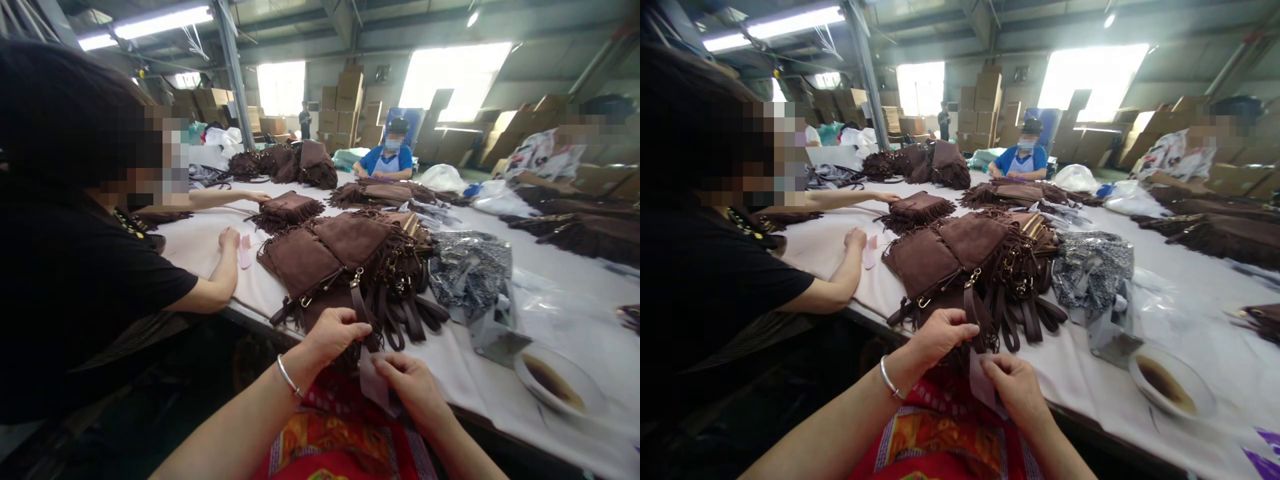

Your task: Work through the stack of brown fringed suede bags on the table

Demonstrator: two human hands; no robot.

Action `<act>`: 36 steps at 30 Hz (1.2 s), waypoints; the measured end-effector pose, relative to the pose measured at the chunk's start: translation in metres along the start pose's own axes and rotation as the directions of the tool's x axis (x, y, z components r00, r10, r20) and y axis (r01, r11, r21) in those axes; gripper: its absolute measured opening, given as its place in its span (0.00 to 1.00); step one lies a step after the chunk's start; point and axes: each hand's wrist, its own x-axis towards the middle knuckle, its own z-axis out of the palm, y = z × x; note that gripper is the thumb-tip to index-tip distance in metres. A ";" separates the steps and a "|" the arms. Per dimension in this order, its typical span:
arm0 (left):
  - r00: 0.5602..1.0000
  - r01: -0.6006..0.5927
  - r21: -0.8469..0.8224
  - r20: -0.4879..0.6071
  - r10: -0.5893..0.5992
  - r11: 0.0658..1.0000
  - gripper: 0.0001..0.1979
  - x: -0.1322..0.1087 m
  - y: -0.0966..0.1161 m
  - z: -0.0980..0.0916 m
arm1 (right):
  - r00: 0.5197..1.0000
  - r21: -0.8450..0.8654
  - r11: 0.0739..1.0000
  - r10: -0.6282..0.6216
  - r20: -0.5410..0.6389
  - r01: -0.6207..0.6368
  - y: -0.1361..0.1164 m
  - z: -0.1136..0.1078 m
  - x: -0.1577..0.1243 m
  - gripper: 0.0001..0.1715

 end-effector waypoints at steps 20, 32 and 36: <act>1.000 -0.011 0.068 -0.002 0.012 0.998 0.12 0.002 -0.024 0.006 | 0.999 0.115 0.993 -0.037 0.007 0.036 -0.010 0.002 0.001 0.23; 0.930 0.369 -0.427 0.172 -0.326 0.826 0.25 0.054 0.000 -0.014 | 0.982 0.475 0.864 0.103 0.158 -0.167 -0.011 0.002 -0.006 0.21; 0.950 0.304 -0.528 0.103 -0.295 0.793 0.17 0.085 0.013 -0.004 | 0.992 0.457 0.882 0.075 0.098 -0.112 -0.002 0.000 -0.016 0.22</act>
